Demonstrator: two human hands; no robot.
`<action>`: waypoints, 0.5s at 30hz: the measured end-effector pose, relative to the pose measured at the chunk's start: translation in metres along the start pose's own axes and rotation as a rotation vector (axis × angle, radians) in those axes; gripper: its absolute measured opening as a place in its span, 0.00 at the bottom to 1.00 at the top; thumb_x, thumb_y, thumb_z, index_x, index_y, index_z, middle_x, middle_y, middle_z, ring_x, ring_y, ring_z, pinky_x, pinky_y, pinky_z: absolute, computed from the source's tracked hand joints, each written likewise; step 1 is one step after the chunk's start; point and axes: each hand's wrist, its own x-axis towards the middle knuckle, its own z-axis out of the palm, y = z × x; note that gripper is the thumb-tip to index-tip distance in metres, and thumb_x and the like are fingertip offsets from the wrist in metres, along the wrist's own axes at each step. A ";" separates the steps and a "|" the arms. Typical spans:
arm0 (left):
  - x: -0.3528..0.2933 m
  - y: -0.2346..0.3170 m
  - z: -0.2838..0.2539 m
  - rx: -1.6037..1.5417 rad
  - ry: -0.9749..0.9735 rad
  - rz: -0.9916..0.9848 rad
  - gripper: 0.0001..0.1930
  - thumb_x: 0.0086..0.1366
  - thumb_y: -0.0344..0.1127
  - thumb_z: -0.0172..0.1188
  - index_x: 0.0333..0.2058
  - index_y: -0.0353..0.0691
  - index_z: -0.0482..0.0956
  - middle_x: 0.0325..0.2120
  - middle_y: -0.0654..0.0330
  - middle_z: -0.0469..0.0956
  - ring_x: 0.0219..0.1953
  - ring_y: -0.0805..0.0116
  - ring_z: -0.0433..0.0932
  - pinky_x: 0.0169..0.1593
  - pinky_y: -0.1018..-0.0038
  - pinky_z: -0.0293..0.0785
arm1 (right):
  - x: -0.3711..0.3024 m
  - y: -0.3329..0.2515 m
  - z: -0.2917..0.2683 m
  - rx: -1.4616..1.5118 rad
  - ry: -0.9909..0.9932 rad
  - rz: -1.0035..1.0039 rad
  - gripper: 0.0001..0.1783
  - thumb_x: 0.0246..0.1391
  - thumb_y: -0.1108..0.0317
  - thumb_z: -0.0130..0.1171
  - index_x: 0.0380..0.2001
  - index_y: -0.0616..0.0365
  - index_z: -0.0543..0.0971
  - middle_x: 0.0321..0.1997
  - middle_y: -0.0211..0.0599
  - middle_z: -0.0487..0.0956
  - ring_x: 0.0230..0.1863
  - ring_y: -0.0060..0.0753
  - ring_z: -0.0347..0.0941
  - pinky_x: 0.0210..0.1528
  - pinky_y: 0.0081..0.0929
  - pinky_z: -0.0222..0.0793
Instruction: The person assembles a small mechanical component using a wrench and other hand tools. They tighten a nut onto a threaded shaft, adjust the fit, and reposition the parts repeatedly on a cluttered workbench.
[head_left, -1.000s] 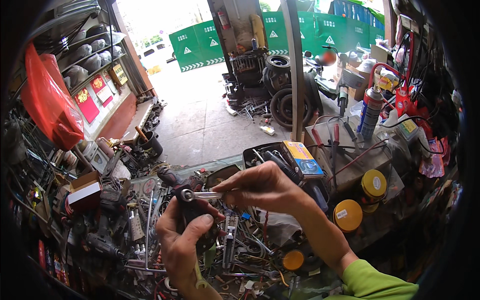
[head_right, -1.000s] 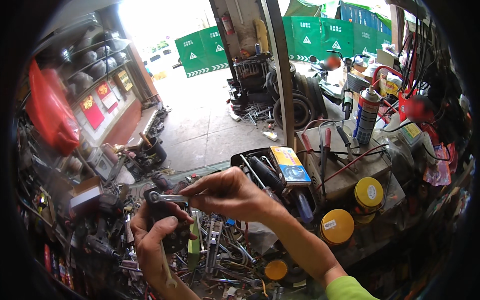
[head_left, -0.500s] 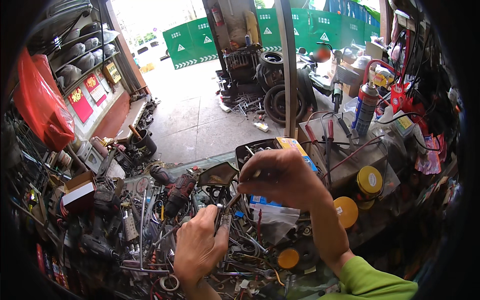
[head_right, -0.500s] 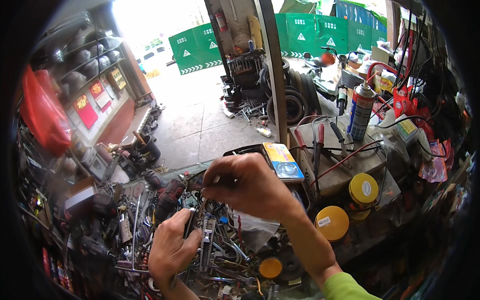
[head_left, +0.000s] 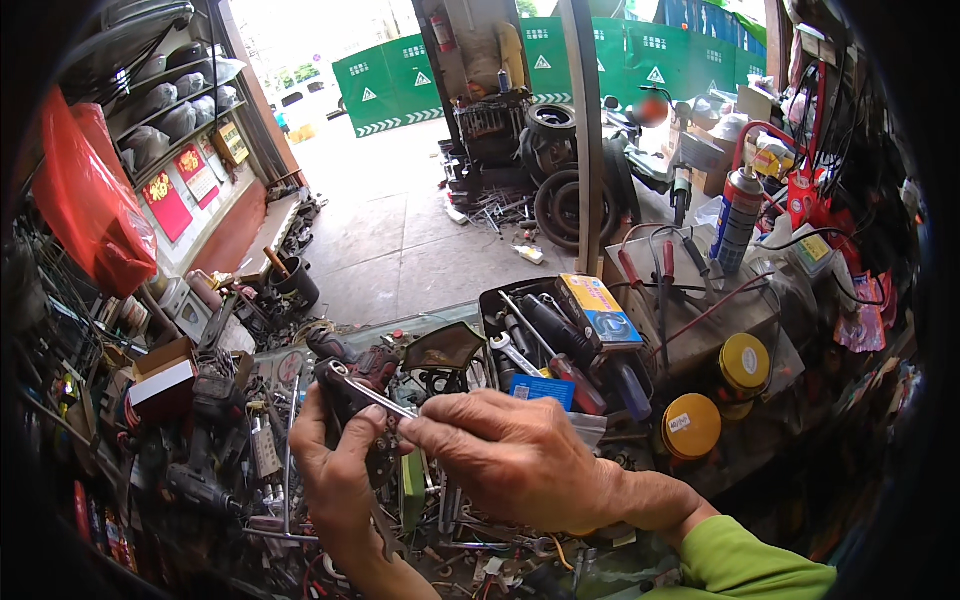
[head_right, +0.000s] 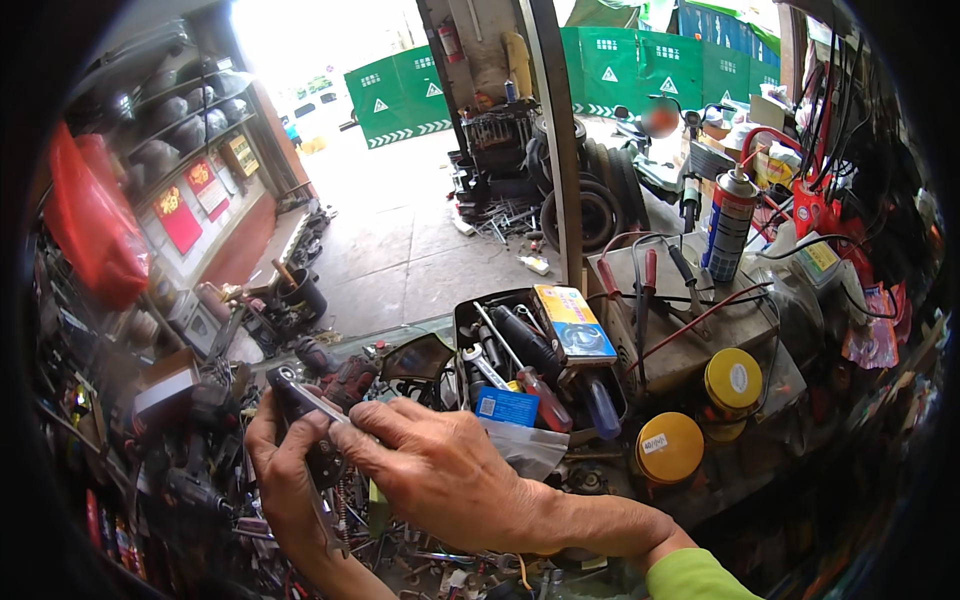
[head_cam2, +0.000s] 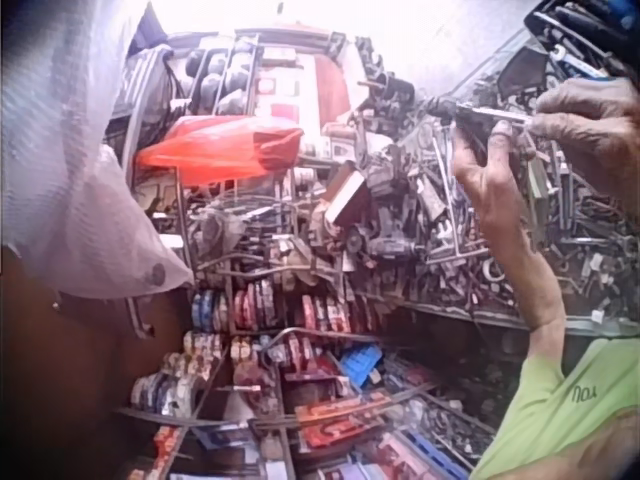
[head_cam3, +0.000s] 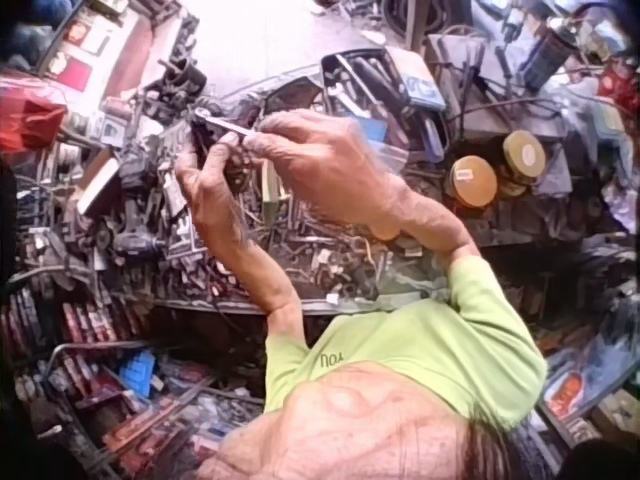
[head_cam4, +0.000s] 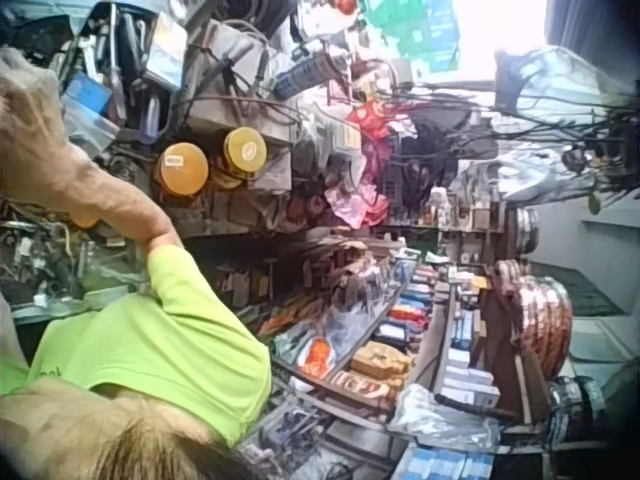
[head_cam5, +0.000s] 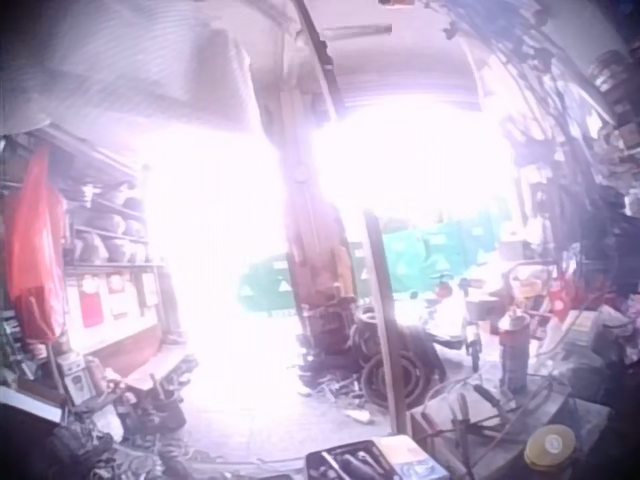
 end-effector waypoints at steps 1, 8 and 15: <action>-0.004 0.003 0.009 -0.057 0.127 -0.003 0.13 0.59 0.24 0.54 0.44 0.31 0.71 0.30 0.57 0.76 0.29 0.70 0.78 0.31 0.73 0.80 | 0.001 0.003 0.001 -0.028 0.003 0.012 0.21 0.43 0.79 0.62 0.45 0.62 0.79 0.39 0.43 0.80 0.32 0.40 0.78 0.30 0.31 0.76; 0.003 0.005 -0.009 -0.202 -0.232 -0.058 0.10 0.60 0.27 0.55 0.41 0.32 0.72 0.28 0.53 0.78 0.28 0.65 0.80 0.28 0.70 0.82 | 0.007 0.023 -0.007 -0.067 0.022 0.006 0.25 0.40 0.79 0.65 0.45 0.48 0.83 0.36 0.35 0.82 0.33 0.36 0.78 0.31 0.28 0.76; 0.003 0.000 0.001 -0.101 -0.216 0.026 0.11 0.67 0.35 0.56 0.41 0.31 0.73 0.28 0.57 0.78 0.24 0.71 0.79 0.26 0.73 0.81 | 0.007 0.013 -0.015 0.173 -0.054 0.111 0.21 0.45 0.77 0.68 0.45 0.51 0.82 0.31 0.36 0.78 0.28 0.35 0.77 0.28 0.27 0.74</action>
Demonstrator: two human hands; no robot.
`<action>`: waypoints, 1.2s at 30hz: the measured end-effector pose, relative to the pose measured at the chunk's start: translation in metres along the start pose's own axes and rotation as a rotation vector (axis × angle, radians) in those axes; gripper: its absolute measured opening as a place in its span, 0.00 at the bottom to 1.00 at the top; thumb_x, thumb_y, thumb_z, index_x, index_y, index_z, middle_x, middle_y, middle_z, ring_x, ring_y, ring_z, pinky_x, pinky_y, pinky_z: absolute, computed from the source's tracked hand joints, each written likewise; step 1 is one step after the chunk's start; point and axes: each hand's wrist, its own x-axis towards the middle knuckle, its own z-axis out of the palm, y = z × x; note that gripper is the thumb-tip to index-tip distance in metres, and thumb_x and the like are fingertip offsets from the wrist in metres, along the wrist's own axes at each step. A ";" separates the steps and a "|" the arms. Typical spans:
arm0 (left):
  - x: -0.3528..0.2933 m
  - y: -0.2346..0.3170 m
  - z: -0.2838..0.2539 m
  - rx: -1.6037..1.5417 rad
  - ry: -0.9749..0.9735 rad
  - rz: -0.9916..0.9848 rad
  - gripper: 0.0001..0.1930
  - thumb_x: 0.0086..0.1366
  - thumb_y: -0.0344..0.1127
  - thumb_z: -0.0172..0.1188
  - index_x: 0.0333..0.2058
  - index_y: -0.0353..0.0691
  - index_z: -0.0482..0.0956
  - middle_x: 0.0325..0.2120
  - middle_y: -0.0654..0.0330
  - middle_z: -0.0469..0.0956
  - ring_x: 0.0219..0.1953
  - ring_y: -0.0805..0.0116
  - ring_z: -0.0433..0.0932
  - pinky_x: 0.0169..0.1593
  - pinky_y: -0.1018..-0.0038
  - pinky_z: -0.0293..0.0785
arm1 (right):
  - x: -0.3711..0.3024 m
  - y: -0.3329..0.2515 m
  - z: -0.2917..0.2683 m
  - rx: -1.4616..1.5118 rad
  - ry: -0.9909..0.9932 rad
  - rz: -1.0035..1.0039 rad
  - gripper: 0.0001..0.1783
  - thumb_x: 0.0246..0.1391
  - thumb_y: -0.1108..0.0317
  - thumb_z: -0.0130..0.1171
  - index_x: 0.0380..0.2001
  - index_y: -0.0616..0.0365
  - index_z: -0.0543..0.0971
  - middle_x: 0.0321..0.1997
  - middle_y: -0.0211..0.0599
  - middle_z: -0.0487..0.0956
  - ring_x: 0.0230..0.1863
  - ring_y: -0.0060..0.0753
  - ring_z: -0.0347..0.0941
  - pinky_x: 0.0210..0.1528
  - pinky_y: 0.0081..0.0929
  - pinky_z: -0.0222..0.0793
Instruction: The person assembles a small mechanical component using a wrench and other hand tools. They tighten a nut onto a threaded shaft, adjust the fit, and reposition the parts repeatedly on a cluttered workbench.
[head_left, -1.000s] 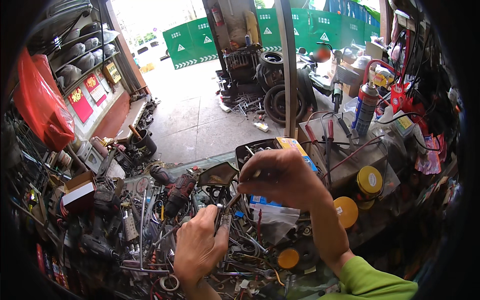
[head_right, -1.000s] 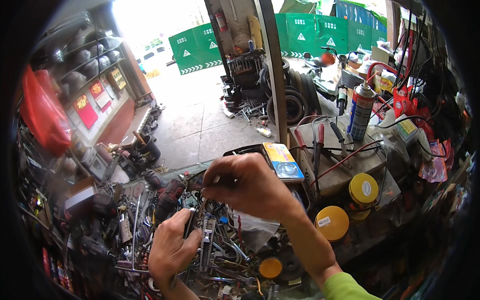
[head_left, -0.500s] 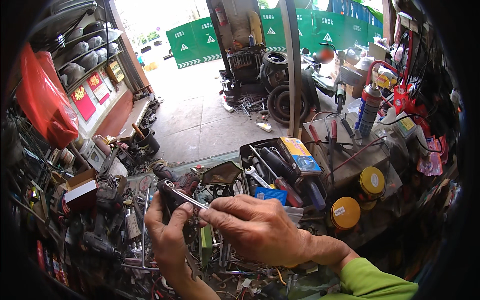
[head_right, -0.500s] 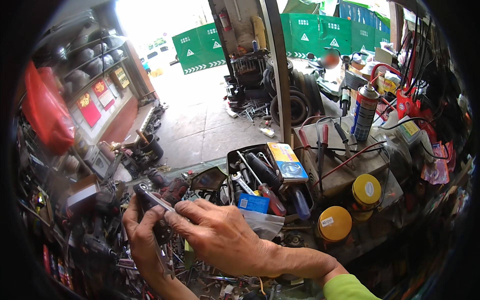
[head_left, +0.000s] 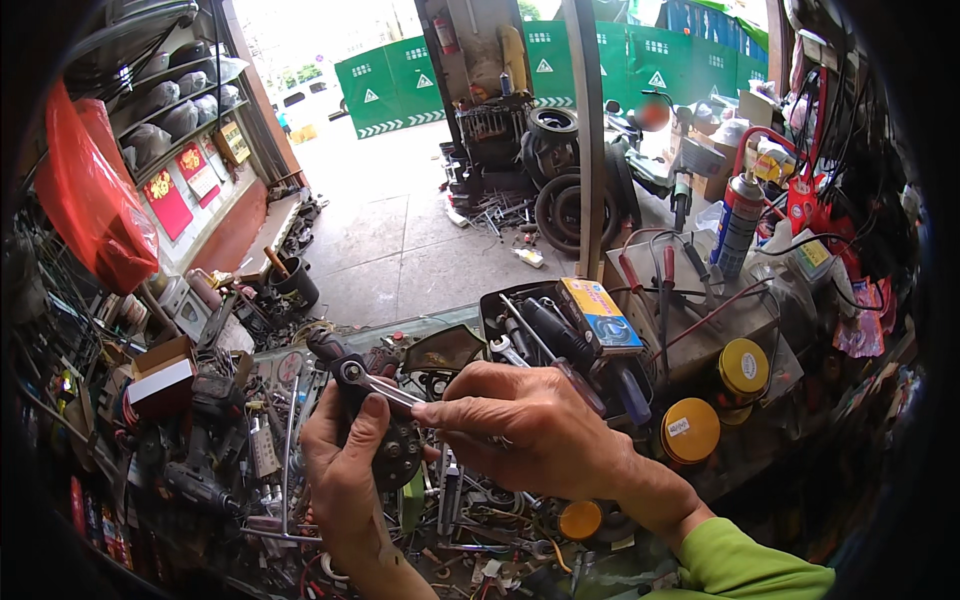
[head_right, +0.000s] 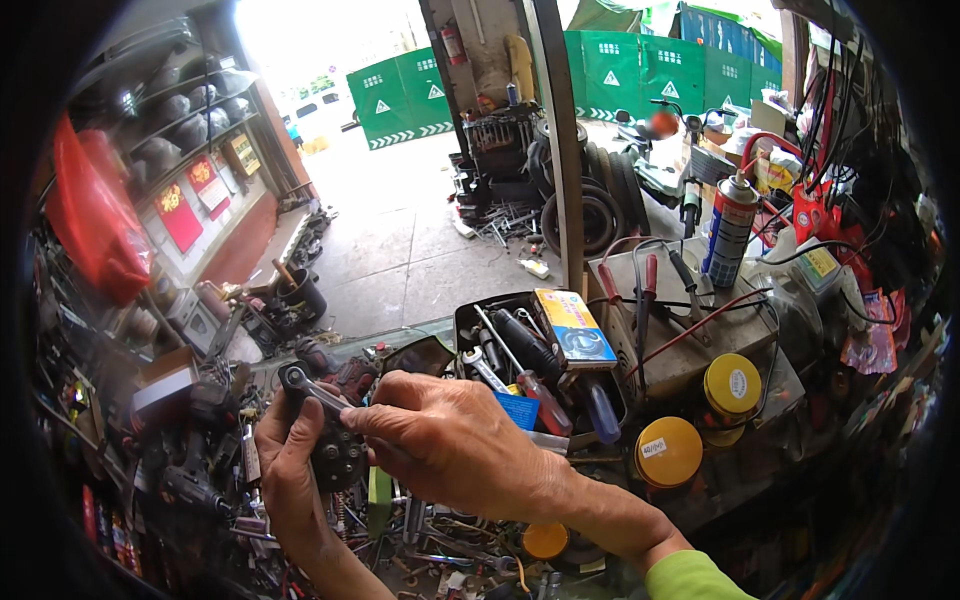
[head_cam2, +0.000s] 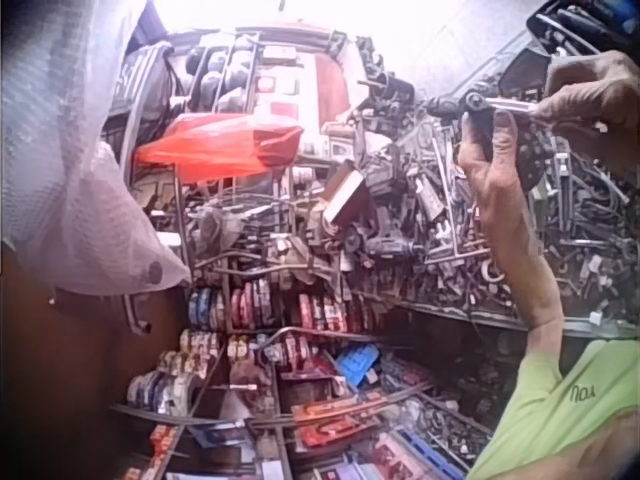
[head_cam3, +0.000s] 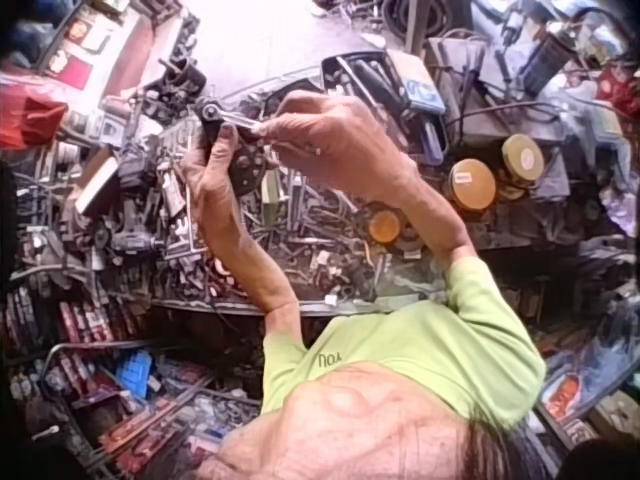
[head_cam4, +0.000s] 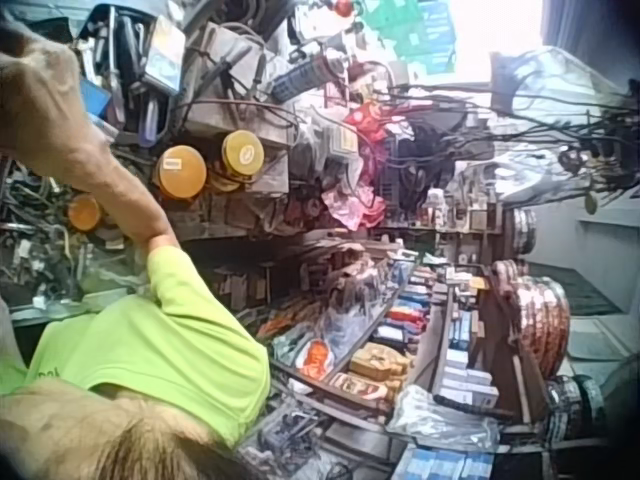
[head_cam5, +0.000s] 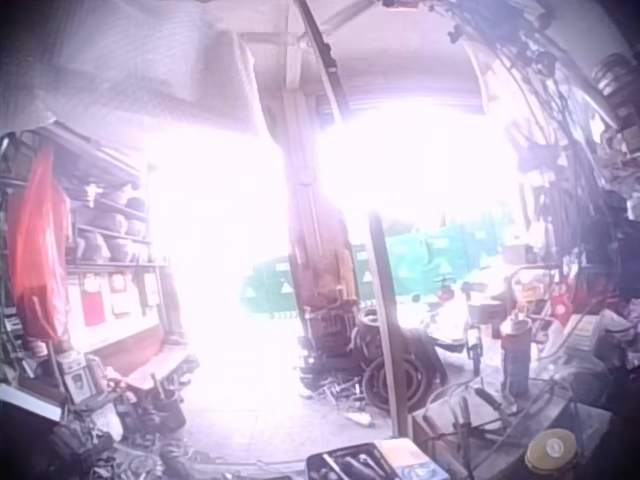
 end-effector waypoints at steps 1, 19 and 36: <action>0.000 -0.001 0.000 0.002 -0.005 0.004 0.11 0.68 0.35 0.56 0.41 0.31 0.73 0.29 0.57 0.79 0.24 0.71 0.79 0.25 0.73 0.81 | 0.000 0.000 0.001 0.037 0.003 0.022 0.20 0.45 0.77 0.67 0.45 0.52 0.82 0.31 0.36 0.78 0.27 0.35 0.77 0.28 0.26 0.74; -0.001 -0.015 0.001 -0.310 -0.248 0.048 0.13 0.67 0.35 0.55 0.34 0.26 0.75 0.24 0.46 0.78 0.27 0.59 0.81 0.27 0.65 0.82 | 0.006 0.053 -0.028 0.922 -0.144 0.383 0.14 0.50 0.73 0.68 0.41 0.63 0.83 0.37 0.33 0.84 0.34 0.15 0.75 0.37 0.15 0.72; -0.008 -0.008 0.010 0.605 -0.458 0.106 0.09 0.62 0.30 0.61 0.31 0.30 0.72 0.21 0.54 0.70 0.21 0.70 0.66 0.27 0.72 0.65 | 0.002 0.005 -0.050 0.460 0.350 0.344 0.07 0.51 0.74 0.66 0.35 0.62 0.81 0.25 0.25 0.78 0.25 0.08 0.70 0.24 0.11 0.64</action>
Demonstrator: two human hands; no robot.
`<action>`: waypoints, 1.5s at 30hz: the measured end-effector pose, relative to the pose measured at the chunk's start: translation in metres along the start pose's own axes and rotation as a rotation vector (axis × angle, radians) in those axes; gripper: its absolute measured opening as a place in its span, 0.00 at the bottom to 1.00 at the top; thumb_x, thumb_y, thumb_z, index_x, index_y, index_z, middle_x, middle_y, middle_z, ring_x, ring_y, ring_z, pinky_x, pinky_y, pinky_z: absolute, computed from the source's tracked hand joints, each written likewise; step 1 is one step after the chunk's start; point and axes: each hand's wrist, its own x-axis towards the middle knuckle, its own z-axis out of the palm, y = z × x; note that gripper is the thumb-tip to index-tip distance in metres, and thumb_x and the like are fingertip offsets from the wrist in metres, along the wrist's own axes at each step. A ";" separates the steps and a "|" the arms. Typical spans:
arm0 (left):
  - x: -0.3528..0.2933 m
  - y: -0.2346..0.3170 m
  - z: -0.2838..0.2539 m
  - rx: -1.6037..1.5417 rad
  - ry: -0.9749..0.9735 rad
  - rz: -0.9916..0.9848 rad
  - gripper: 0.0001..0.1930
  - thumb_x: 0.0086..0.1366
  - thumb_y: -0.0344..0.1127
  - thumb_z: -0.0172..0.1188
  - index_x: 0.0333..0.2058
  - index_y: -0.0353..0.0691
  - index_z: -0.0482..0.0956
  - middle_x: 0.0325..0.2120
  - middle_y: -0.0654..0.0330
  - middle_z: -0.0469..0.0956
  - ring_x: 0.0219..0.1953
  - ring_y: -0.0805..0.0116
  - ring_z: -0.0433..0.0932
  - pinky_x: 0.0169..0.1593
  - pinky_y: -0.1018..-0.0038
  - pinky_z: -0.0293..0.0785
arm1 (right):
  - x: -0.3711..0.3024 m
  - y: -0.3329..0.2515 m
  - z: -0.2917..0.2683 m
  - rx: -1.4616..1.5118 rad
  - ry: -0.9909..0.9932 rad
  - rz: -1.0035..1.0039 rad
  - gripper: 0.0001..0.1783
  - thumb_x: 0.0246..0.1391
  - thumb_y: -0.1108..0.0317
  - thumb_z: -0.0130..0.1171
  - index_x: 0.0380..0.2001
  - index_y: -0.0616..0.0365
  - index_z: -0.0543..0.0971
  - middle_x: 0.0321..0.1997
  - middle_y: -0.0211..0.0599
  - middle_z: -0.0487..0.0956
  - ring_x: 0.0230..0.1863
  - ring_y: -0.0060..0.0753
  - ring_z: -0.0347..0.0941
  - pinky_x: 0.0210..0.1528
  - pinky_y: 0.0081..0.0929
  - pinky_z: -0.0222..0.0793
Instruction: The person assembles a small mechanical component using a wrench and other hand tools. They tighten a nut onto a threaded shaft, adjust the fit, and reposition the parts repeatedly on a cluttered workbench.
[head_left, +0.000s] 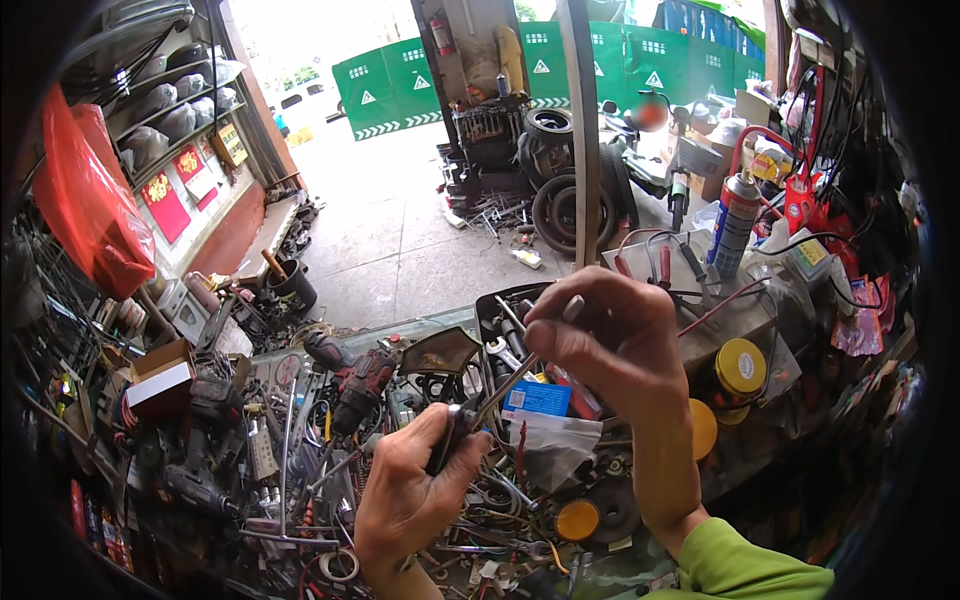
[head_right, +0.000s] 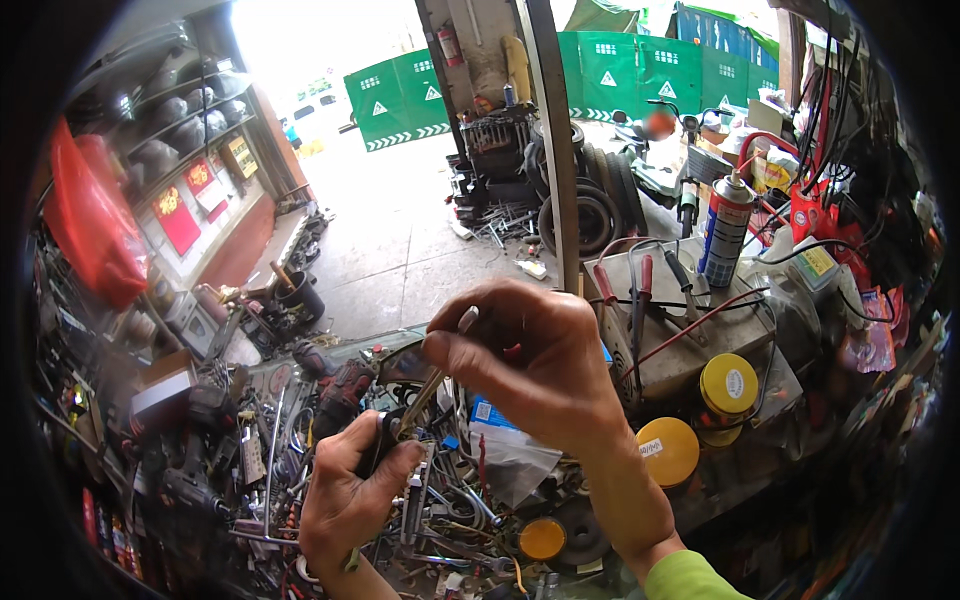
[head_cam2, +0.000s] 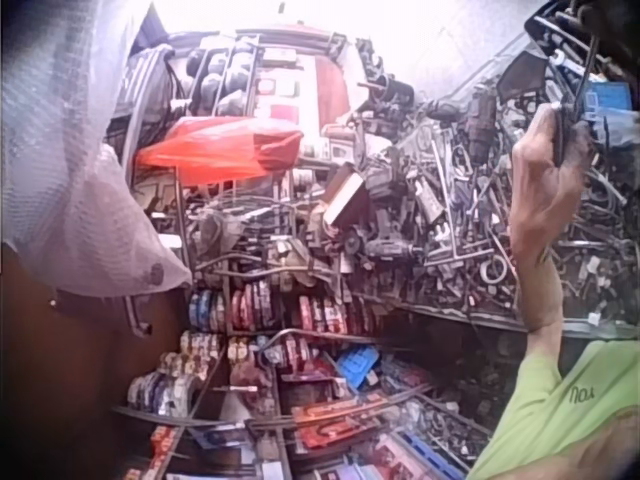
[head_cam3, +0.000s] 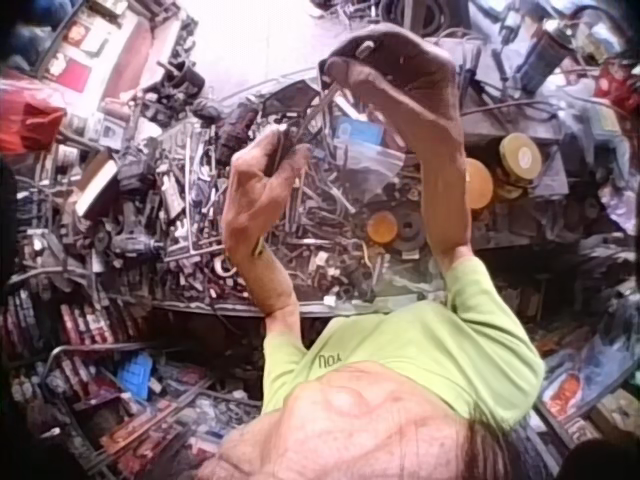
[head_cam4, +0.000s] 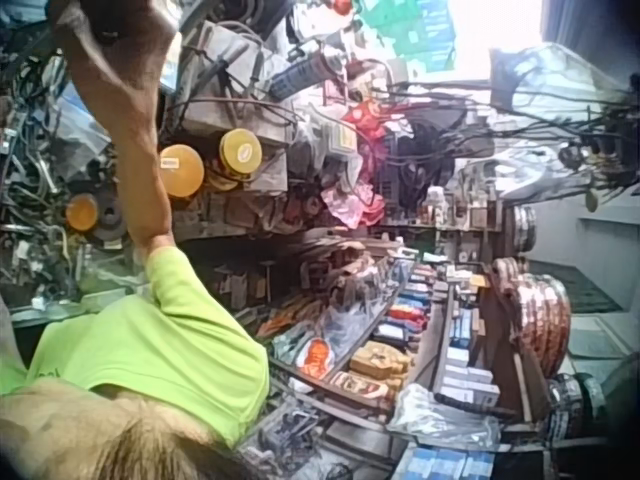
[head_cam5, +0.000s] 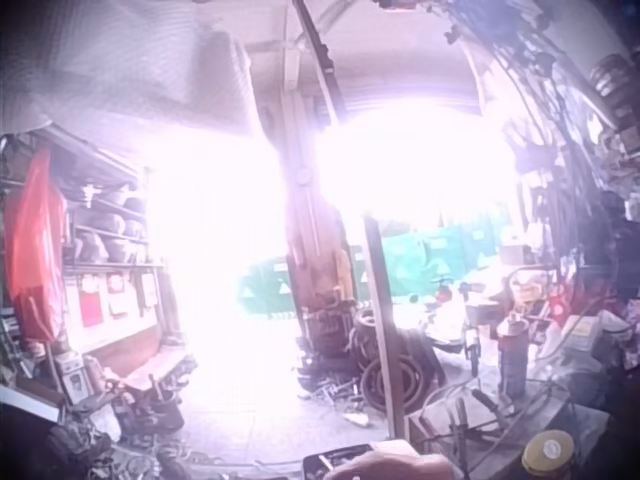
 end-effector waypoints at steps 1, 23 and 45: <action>0.000 0.000 0.001 0.012 0.040 -0.008 0.09 0.62 0.30 0.61 0.31 0.30 0.72 0.21 0.54 0.71 0.21 0.69 0.67 0.28 0.72 0.65 | -0.004 -0.003 0.002 -0.119 0.000 -0.061 0.07 0.52 0.75 0.66 0.34 0.62 0.80 0.26 0.25 0.79 0.26 0.08 0.70 0.25 0.11 0.65; 0.001 -0.004 -0.010 -0.735 0.492 -0.001 0.16 0.65 0.31 0.56 0.48 0.27 0.71 0.34 0.46 0.80 0.31 0.64 0.81 0.29 0.70 0.80 | -0.033 -0.007 0.046 -0.376 -0.102 -0.601 0.15 0.47 0.78 0.67 0.41 0.62 0.79 0.28 0.37 0.80 0.27 0.30 0.79 0.26 0.26 0.76; 0.010 -0.016 0.022 0.118 0.560 0.212 0.21 0.60 0.32 0.58 0.51 0.28 0.73 0.31 0.47 0.80 0.31 0.57 0.82 0.36 0.68 0.76 | -0.020 0.027 0.057 -0.191 -0.073 -0.119 0.12 0.59 0.65 0.60 0.36 0.66 0.77 0.29 0.46 0.76 0.26 0.39 0.73 0.28 0.30 0.68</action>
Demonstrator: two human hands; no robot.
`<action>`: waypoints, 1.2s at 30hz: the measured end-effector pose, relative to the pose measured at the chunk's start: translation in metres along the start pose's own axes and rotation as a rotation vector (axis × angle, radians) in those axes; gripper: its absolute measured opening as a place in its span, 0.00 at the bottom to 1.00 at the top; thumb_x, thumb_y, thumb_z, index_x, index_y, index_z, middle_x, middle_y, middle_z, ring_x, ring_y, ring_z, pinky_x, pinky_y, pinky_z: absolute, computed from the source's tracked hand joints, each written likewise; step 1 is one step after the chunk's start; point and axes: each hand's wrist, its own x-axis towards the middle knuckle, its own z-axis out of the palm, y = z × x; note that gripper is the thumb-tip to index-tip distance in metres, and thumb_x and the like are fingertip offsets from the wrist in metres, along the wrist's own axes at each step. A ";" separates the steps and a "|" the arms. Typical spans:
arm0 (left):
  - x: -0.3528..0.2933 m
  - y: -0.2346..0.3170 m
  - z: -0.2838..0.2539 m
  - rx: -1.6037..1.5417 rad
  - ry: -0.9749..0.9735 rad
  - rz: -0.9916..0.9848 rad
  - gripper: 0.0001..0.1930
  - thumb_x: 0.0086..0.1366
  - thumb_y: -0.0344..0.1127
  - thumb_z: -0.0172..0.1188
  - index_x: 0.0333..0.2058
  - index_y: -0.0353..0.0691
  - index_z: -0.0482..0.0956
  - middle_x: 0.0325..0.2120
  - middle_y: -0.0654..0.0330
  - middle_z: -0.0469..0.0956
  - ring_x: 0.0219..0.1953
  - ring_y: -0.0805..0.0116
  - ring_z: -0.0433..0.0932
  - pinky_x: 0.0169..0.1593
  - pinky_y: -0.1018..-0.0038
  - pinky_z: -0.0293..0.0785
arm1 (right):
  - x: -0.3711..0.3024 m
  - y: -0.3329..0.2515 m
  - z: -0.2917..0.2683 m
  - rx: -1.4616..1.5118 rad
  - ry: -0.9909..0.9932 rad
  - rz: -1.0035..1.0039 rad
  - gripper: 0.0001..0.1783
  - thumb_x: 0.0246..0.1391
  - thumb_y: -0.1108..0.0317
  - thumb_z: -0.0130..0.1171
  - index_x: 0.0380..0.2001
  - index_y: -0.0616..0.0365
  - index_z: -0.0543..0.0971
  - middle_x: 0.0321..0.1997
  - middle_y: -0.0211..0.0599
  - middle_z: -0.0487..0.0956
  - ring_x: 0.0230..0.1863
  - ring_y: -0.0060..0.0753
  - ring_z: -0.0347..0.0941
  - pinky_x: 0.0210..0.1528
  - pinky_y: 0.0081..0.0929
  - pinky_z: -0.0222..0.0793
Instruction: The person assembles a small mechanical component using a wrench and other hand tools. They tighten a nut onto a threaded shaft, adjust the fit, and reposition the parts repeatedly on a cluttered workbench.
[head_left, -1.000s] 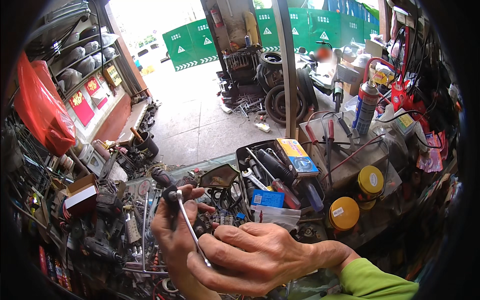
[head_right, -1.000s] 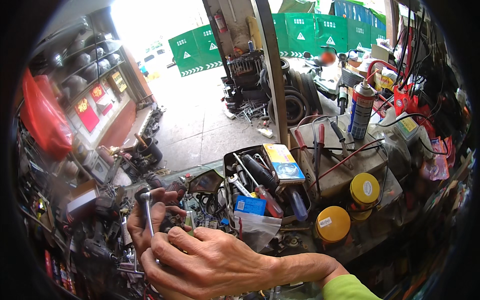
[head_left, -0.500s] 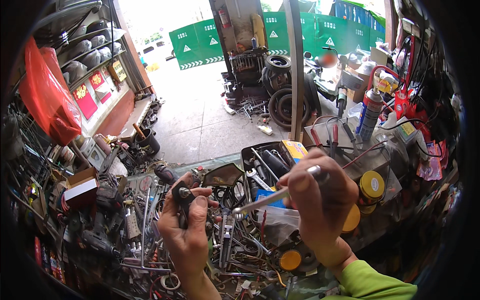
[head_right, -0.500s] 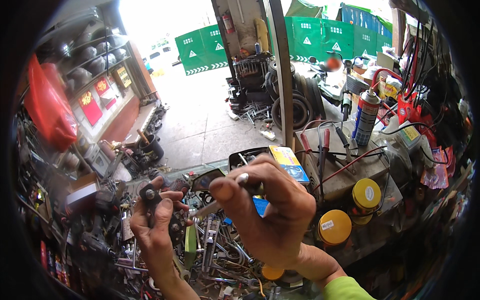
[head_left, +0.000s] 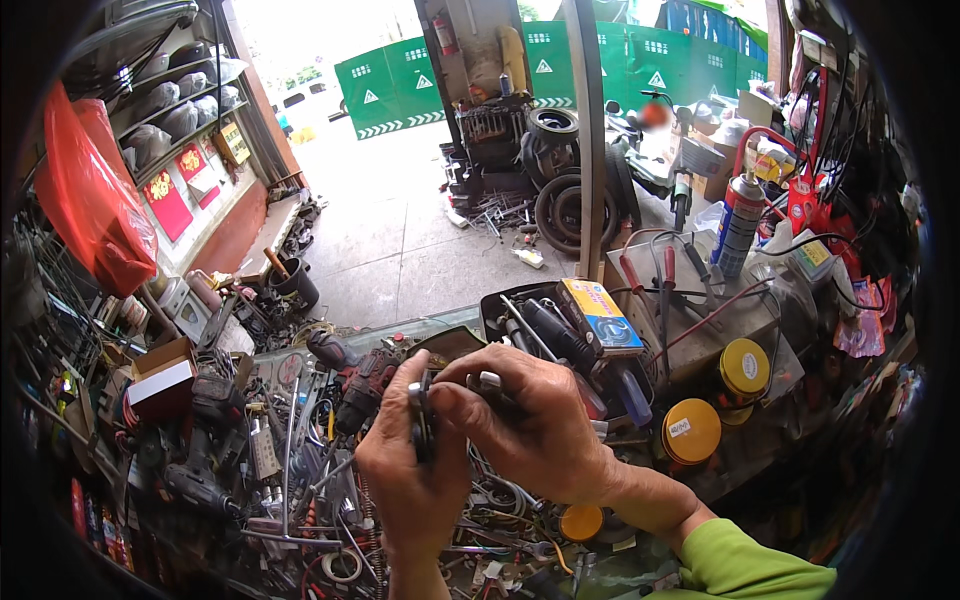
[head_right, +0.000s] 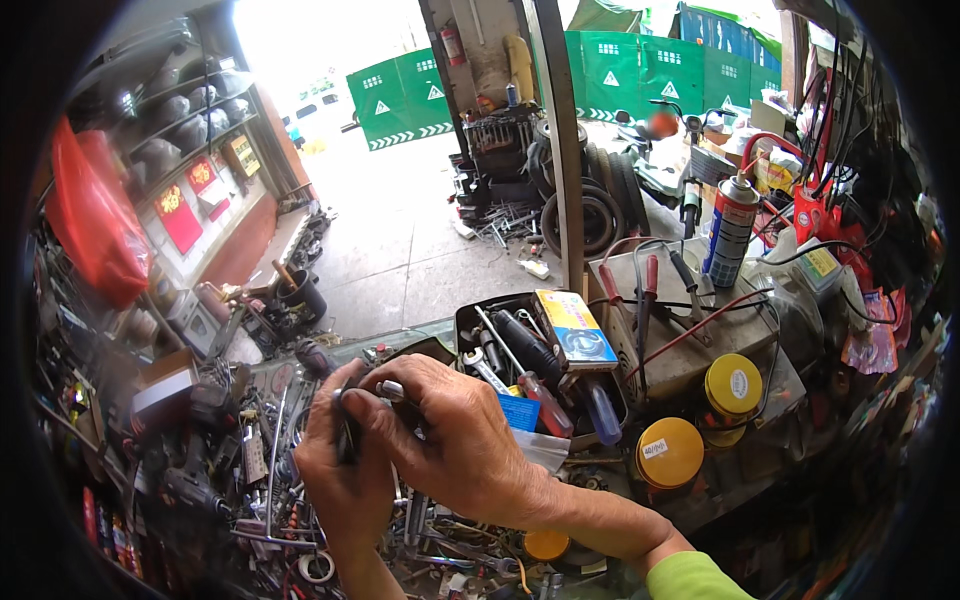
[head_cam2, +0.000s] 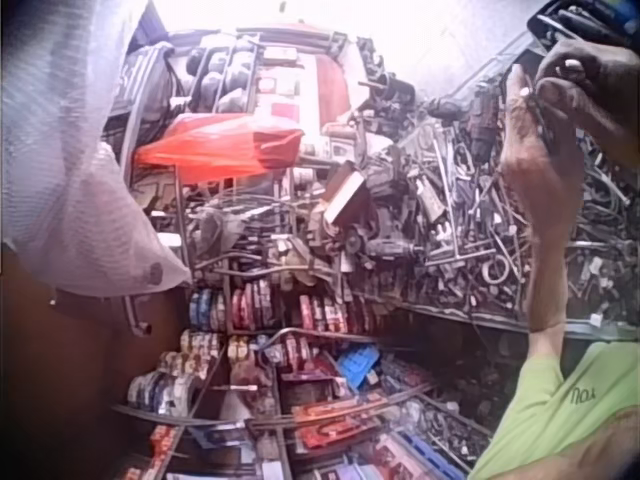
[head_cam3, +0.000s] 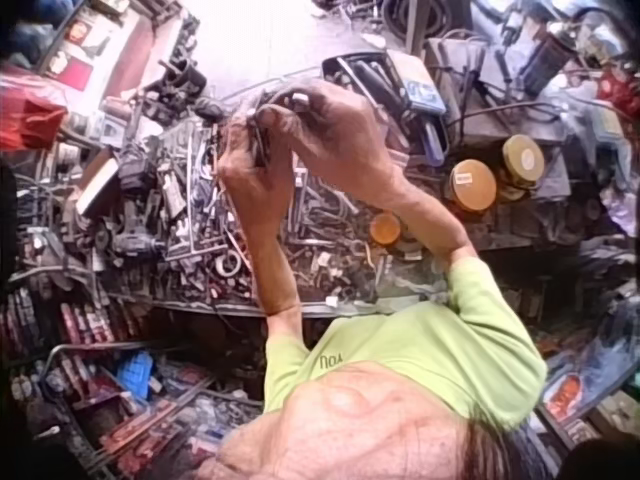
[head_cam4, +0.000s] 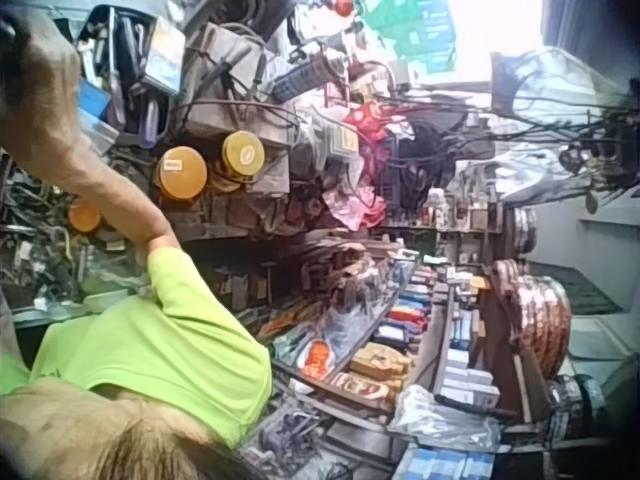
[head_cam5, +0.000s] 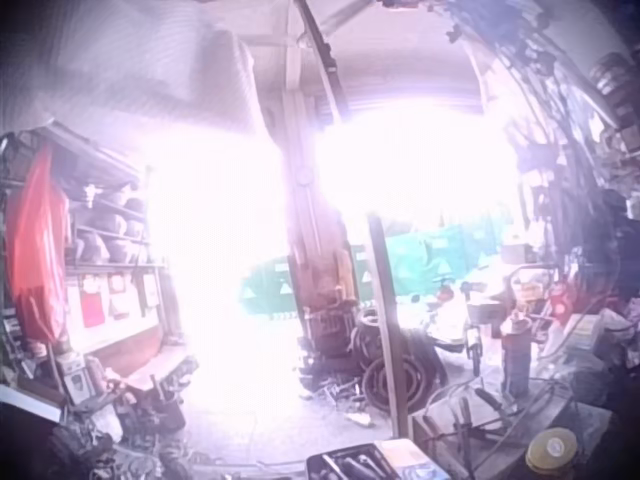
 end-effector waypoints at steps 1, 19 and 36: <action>0.000 -0.002 0.001 0.036 -0.007 0.053 0.21 0.60 0.32 0.58 0.51 0.28 0.73 0.32 0.45 0.80 0.32 0.54 0.82 0.37 0.66 0.76 | -0.001 -0.002 -0.001 -0.019 -0.014 0.018 0.12 0.59 0.65 0.60 0.36 0.66 0.77 0.29 0.46 0.76 0.27 0.40 0.74 0.29 0.30 0.69; -0.001 0.005 0.003 0.013 -0.056 0.075 0.20 0.64 0.36 0.55 0.48 0.24 0.73 0.38 0.40 0.79 0.38 0.45 0.82 0.41 0.62 0.77 | 0.002 -0.020 -0.013 0.007 -0.060 0.042 0.09 0.53 0.74 0.61 0.37 0.65 0.76 0.35 0.48 0.79 0.34 0.47 0.78 0.38 0.31 0.74; 0.002 0.023 -0.004 0.035 -0.055 0.092 0.19 0.62 0.27 0.54 0.50 0.22 0.73 0.36 0.45 0.79 0.38 0.56 0.80 0.44 0.65 0.75 | -0.001 -0.007 -0.004 -0.120 0.030 -0.146 0.08 0.50 0.76 0.66 0.34 0.65 0.78 0.30 0.40 0.80 0.28 0.29 0.80 0.29 0.22 0.75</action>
